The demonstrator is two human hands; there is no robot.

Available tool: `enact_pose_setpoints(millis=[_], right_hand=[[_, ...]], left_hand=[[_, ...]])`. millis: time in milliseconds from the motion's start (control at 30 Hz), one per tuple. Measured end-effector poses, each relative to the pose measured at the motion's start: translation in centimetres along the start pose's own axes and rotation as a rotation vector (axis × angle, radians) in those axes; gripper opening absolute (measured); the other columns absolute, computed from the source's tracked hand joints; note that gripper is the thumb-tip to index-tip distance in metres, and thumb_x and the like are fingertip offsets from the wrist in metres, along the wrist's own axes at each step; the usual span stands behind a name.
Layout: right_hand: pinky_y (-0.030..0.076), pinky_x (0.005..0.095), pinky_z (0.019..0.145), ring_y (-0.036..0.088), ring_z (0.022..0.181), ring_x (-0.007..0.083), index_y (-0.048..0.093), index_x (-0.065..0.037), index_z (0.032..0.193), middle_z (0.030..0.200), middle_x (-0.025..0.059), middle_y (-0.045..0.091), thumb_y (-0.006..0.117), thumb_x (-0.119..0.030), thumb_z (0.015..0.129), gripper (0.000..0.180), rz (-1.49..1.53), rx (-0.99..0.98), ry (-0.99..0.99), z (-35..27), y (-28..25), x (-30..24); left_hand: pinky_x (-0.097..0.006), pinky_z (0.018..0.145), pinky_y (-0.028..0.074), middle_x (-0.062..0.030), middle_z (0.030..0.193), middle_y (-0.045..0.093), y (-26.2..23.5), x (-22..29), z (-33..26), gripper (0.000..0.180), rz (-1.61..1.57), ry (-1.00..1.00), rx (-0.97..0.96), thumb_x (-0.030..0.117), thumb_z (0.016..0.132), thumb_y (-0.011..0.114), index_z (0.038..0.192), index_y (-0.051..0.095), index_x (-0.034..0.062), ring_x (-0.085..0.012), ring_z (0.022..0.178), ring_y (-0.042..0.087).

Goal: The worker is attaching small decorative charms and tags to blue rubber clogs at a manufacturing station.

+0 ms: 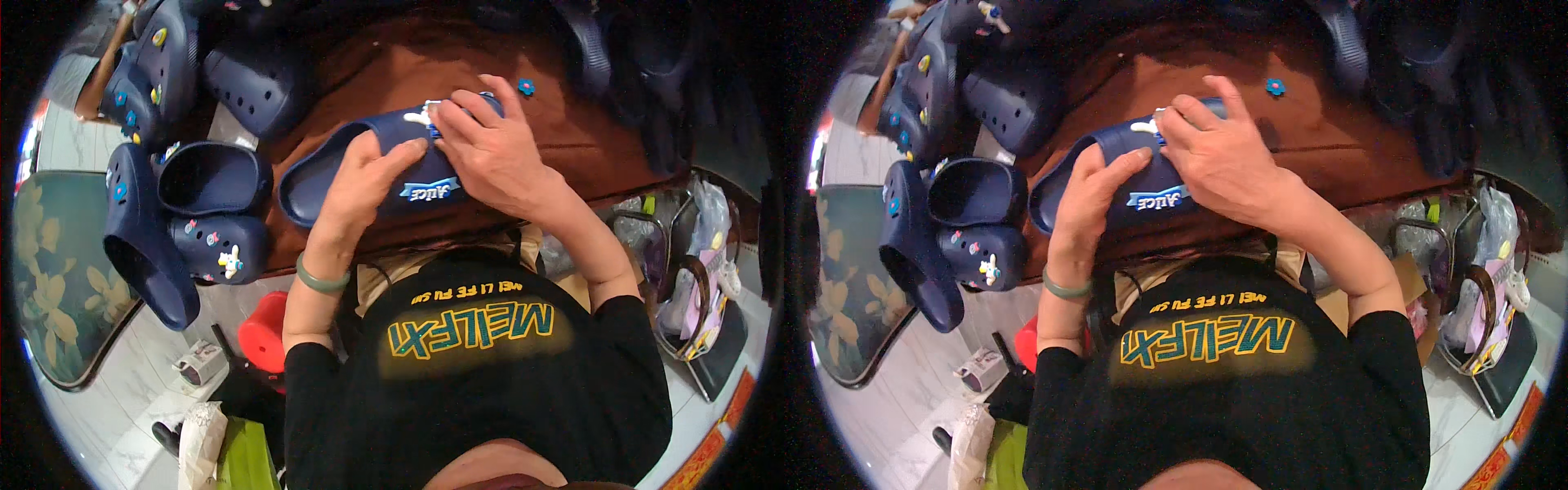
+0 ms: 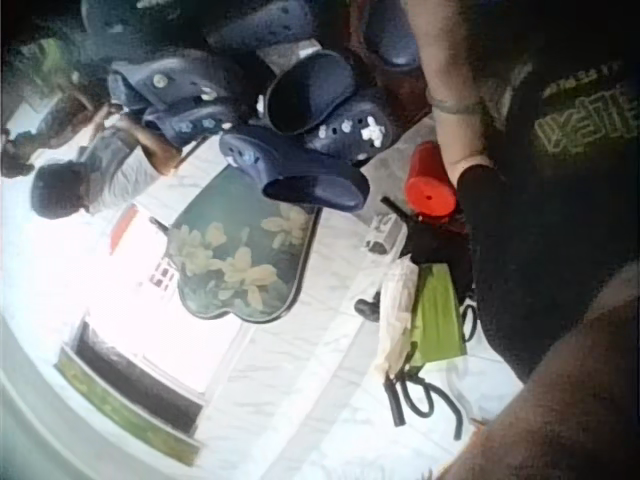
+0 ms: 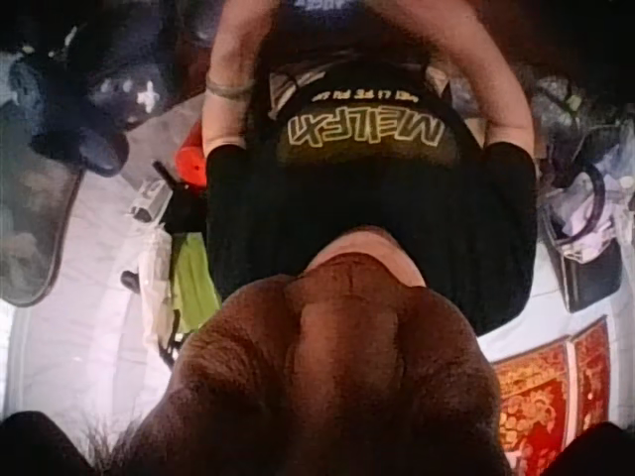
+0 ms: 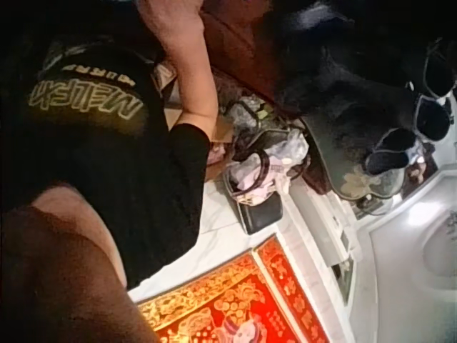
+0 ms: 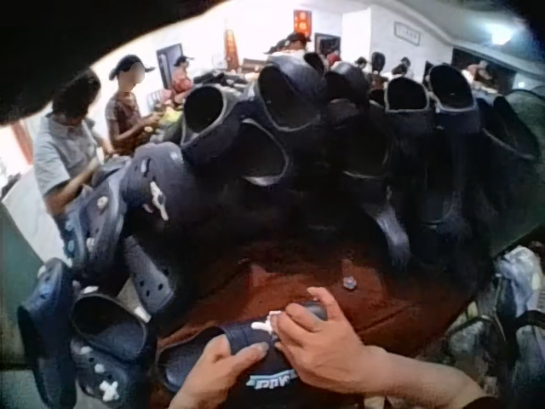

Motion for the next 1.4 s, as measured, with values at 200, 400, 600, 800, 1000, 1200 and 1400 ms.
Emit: enact_pose_setpoints(millis=[200, 400, 600, 800, 1000, 1200, 1400], right_hand=[[0.040, 0.0424, 0.091, 0.055, 0.100, 0.0262, 0.067, -0.013, 0.100, 0.103, 0.0059, 0.060, 0.063, -0.017, 0.083, 0.017, 0.309, 0.246, 0.178, -2.1, 0.8, 6.4], [0.046, 0.0355, 0.085, 0.055, 0.100, 0.0280, 0.064, -0.007, 0.109, 0.108, 0.0110, 0.058, 0.066, -0.017, 0.084, 0.027, 0.154, 0.137, 0.531, -7.7, 2.1, 13.4], [0.048, 0.0351, 0.080, 0.058, 0.090, 0.0286, 0.067, -0.007, 0.100, 0.096, 0.0101, 0.062, 0.066, -0.015, 0.083, 0.019, 0.189, 0.207, 0.497, -8.5, 3.1, 13.6], [0.050, 0.0295, 0.073, 0.062, 0.080, 0.0186, 0.067, -0.003, 0.096, 0.095, 0.0088, 0.062, 0.066, -0.005, 0.084, 0.012, 0.797, 0.332, 0.662, -5.5, 1.2, 9.3], [0.044, 0.0354, 0.075, 0.056, 0.082, 0.0221, 0.067, -0.013, 0.088, 0.088, 0.0015, 0.060, 0.078, -0.015, 0.067, 0.023, 0.225, 0.493, 0.189, -3.4, 0.5, 5.6], [0.041, 0.0366, 0.080, 0.055, 0.084, 0.0202, 0.068, -0.016, 0.095, 0.089, -0.0004, 0.058, 0.077, -0.014, 0.066, 0.031, 0.114, 0.457, 0.141, -3.7, 0.4, 4.4], [0.040, 0.0370, 0.082, 0.055, 0.086, 0.0192, 0.068, -0.013, 0.100, 0.091, -0.0004, 0.059, 0.075, -0.012, 0.067, 0.034, 0.069, 0.394, 0.107, -3.8, 0.3, 3.5]], left_hand=[[-0.025, 0.076, 0.051, -0.0067, 0.097, 0.067, -1.1, -0.3, 0.7, 0.023, -0.089, -0.022, 0.135, 0.008, 0.086, 0.061, 0.107, 0.063, -0.0014, -0.0131, 0.084, 0.065], [-0.028, 0.076, 0.053, -0.0100, 0.096, 0.068, -1.3, 0.7, 0.7, 0.023, -0.138, 0.038, 0.192, 0.007, 0.087, 0.059, 0.106, 0.062, -0.0042, -0.0157, 0.083, 0.066], [-0.029, 0.077, 0.053, -0.0108, 0.095, 0.067, -1.2, 0.7, 0.8, 0.026, -0.134, 0.022, 0.199, 0.009, 0.085, 0.061, 0.108, 0.060, -0.0038, -0.0171, 0.084, 0.066], [-0.029, 0.078, 0.054, -0.0111, 0.098, 0.067, -1.5, 0.3, 0.9, 0.027, -0.174, 0.023, 0.173, 0.008, 0.087, 0.060, 0.111, 0.059, -0.0040, -0.0169, 0.085, 0.067], [-0.028, 0.077, 0.054, -0.0110, 0.097, 0.067, -1.0, 0.6, 0.6, 0.026, -0.176, 0.032, 0.181, 0.009, 0.087, 0.061, 0.109, 0.059, -0.0046, -0.0159, 0.083, 0.066], [-0.028, 0.079, 0.052, -0.0094, 0.099, 0.067, -1.2, 0.4, 0.7, 0.025, -0.198, 0.040, 0.150, 0.010, 0.088, 0.060, 0.109, 0.061, -0.0027, -0.0149, 0.086, 0.065], [-0.026, 0.079, 0.051, -0.0083, 0.099, 0.067, -1.2, 0.6, 0.8, 0.024, -0.168, 0.006, 0.128, 0.014, 0.089, 0.058, 0.107, 0.062, -0.0016, -0.0138, 0.087, 0.065]])
Point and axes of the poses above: each hand's wrist, its own z-axis towards the middle knuckle, its own y-axis out of the palm, x = y × z, the point moved 6 cm from there along z, towards the middle knuckle
